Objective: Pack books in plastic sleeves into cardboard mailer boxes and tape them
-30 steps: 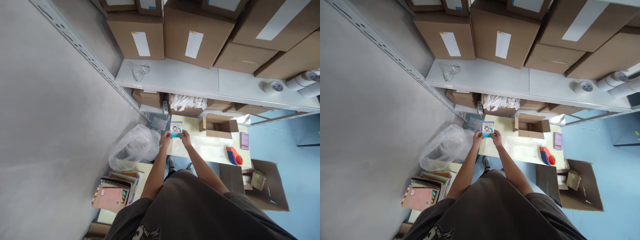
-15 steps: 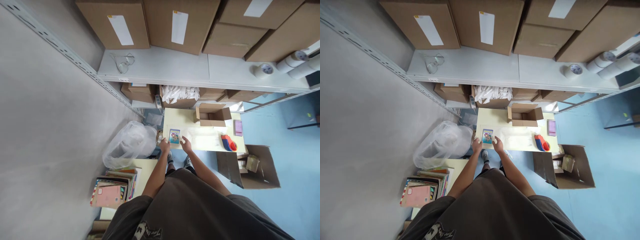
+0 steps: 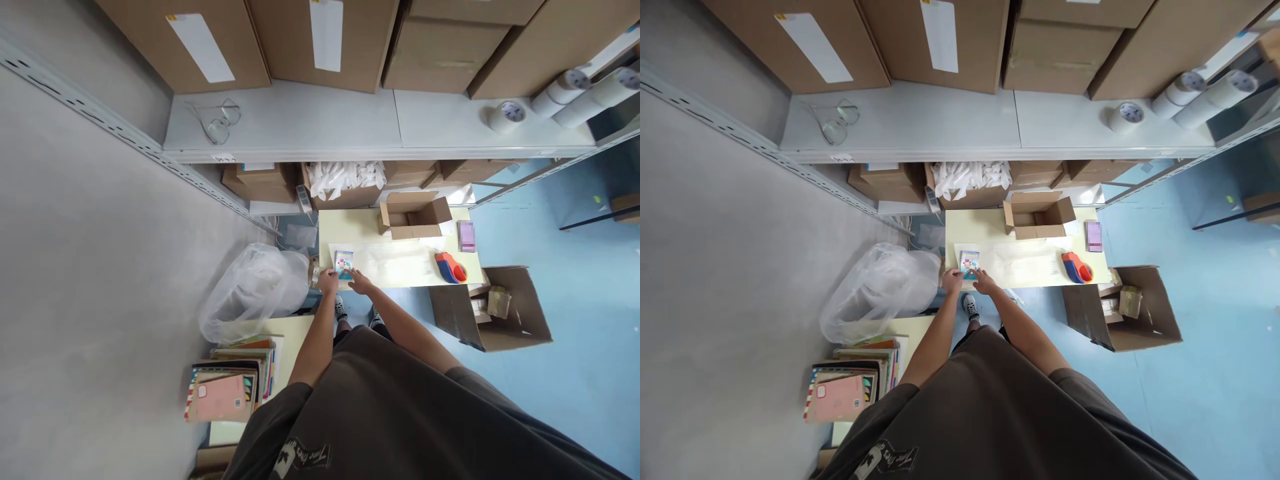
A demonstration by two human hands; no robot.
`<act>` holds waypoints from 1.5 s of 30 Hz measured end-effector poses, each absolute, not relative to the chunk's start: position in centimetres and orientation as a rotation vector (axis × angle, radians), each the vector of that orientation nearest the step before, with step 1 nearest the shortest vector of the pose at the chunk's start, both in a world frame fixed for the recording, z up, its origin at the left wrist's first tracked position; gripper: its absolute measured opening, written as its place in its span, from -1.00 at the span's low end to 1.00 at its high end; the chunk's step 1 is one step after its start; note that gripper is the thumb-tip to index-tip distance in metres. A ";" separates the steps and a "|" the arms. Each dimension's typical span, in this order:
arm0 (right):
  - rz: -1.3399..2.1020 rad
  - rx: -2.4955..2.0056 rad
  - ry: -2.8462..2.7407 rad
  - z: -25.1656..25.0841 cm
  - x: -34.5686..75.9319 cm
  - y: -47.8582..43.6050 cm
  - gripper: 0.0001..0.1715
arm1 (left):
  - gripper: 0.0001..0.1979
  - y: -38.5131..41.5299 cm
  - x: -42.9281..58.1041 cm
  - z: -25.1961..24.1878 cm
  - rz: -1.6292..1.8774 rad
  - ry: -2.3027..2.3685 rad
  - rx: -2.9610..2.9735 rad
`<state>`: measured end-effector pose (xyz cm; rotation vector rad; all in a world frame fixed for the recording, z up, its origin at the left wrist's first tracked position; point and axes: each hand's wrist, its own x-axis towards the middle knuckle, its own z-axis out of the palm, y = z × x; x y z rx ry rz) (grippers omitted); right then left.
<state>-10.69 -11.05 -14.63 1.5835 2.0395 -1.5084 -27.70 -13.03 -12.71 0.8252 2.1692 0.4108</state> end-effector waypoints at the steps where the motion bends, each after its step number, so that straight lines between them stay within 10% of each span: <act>1: -1.581 1.615 2.034 -14.3 -10.7 -10.8 -0.06 | -0.79 -13.3 -27.5 -12.3 0.439 2.187 0.858; 7: -2.065 2.219 1.812 -12.9 -11.6 -11.5 -0.46 | -0.75 -14.9 -25.9 -9.8 0.499 2.150 1.158; 12: -2.671 2.343 1.283 -12.4 -11.4 -12.1 -0.33 | -0.69 -15.2 -22.9 -9.3 0.501 1.965 1.350; 21: -1.965 2.749 1.512 -13.4 -3.5 -11.7 -0.40 | -0.44 -14.4 -17.7 -11.3 0.104 1.658 1.632; 31: -2.179 2.310 1.674 -15.0 -5.3 -11.6 -0.56 | -0.34 -14.9 -16.5 -13.1 0.164 1.607 1.616; 45: -2.128 2.432 1.630 -16.3 -7.1 -10.4 -0.59 | -0.67 -12.4 -24.5 -13.7 0.385 2.050 0.810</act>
